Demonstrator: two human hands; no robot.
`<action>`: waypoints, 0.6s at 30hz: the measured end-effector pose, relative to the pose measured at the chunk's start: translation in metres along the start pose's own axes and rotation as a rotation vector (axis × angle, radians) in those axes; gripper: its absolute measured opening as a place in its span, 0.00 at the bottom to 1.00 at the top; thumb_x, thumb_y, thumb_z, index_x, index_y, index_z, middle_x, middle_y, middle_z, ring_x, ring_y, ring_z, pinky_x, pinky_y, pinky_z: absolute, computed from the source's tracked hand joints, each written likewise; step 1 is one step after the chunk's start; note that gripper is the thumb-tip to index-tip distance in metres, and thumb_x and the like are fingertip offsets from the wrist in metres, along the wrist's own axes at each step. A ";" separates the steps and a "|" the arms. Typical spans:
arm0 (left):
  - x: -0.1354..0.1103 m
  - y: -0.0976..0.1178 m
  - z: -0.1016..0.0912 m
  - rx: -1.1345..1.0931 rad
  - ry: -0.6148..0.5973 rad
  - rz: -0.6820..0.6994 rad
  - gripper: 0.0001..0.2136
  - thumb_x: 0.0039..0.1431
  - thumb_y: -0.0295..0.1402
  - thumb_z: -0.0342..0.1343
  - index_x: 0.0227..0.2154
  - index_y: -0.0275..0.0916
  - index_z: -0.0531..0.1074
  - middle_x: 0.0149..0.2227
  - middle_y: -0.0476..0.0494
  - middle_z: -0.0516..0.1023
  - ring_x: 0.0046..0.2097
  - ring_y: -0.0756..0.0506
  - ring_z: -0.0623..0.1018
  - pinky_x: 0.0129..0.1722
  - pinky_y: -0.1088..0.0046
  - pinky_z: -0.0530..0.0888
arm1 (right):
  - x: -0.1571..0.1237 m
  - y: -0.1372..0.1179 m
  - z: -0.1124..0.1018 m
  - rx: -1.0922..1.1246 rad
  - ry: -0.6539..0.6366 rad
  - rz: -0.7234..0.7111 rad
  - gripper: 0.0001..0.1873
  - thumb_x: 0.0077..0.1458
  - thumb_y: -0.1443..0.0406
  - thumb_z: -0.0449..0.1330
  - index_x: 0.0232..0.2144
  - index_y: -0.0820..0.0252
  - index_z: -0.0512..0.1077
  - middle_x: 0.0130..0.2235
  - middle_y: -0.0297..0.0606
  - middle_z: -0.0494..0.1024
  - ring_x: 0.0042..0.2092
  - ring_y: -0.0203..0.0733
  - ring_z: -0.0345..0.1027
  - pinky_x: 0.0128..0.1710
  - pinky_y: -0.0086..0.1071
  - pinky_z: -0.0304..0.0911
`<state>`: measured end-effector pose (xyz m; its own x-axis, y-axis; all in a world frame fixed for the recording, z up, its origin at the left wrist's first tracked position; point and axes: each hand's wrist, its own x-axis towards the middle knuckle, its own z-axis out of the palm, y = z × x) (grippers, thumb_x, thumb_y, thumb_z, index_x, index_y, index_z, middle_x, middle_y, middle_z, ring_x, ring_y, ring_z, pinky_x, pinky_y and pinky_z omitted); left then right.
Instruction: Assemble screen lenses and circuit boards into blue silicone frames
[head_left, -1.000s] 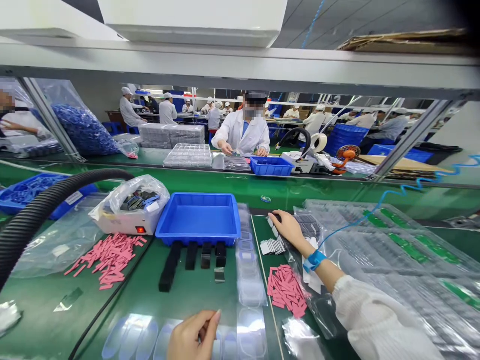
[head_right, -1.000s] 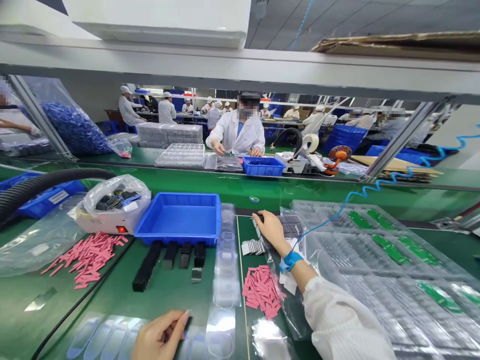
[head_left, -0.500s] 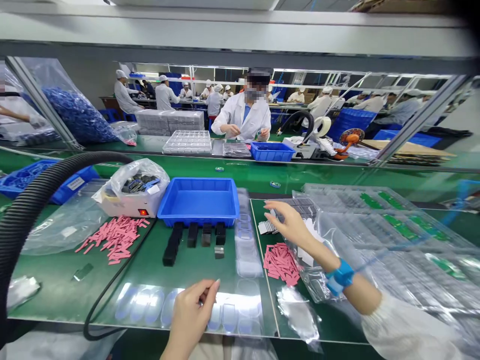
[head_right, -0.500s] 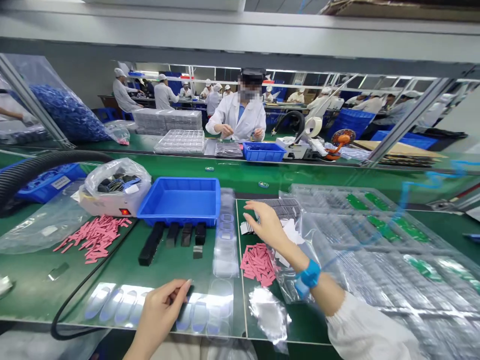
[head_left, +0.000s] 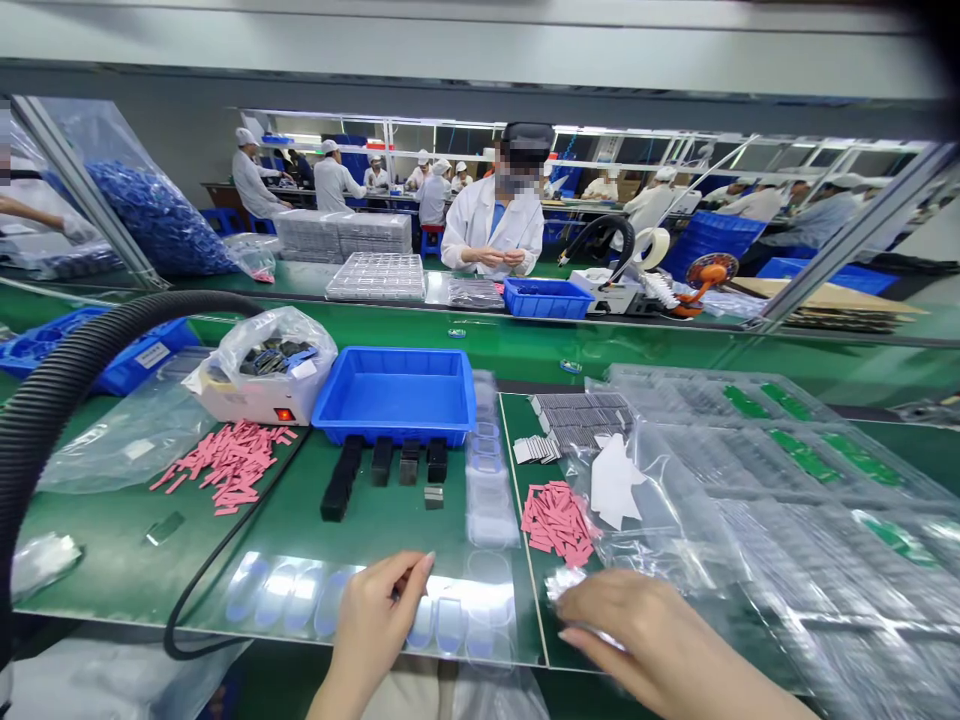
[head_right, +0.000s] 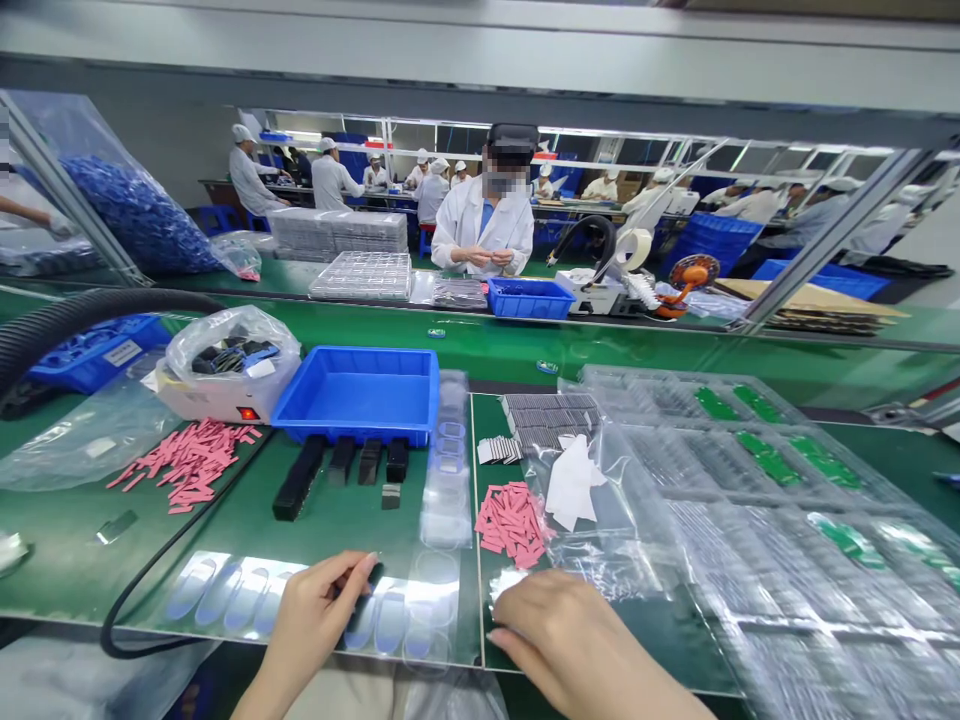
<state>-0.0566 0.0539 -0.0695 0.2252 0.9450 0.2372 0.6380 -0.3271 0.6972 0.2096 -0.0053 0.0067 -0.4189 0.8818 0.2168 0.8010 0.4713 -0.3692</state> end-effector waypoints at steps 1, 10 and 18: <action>0.000 0.000 0.000 0.003 -0.008 0.001 0.16 0.62 0.39 0.48 0.25 0.39 0.76 0.19 0.52 0.75 0.21 0.51 0.73 0.23 0.78 0.67 | 0.004 0.000 0.000 -0.005 -0.018 -0.018 0.10 0.61 0.62 0.53 0.34 0.53 0.74 0.31 0.33 0.79 0.31 0.37 0.74 0.31 0.28 0.70; 0.002 0.004 -0.002 0.014 -0.014 -0.006 0.17 0.63 0.38 0.46 0.22 0.39 0.73 0.18 0.52 0.74 0.21 0.51 0.72 0.24 0.77 0.67 | 0.094 0.007 0.013 0.034 -0.102 -0.003 0.13 0.59 0.65 0.55 0.46 0.59 0.71 0.45 0.42 0.77 0.46 0.46 0.72 0.45 0.40 0.69; -0.001 0.005 -0.002 -0.032 0.015 -0.023 0.17 0.63 0.35 0.47 0.21 0.39 0.73 0.18 0.52 0.74 0.21 0.51 0.72 0.24 0.78 0.66 | 0.071 -0.025 0.055 0.056 -0.473 -0.090 0.46 0.50 0.43 0.57 0.61 0.68 0.58 0.62 0.53 0.57 0.62 0.58 0.53 0.60 0.52 0.55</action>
<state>-0.0555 0.0511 -0.0653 0.1997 0.9523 0.2306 0.6189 -0.3051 0.7238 0.1361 0.0463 -0.0186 -0.6445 0.7430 -0.1802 0.7339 0.5350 -0.4185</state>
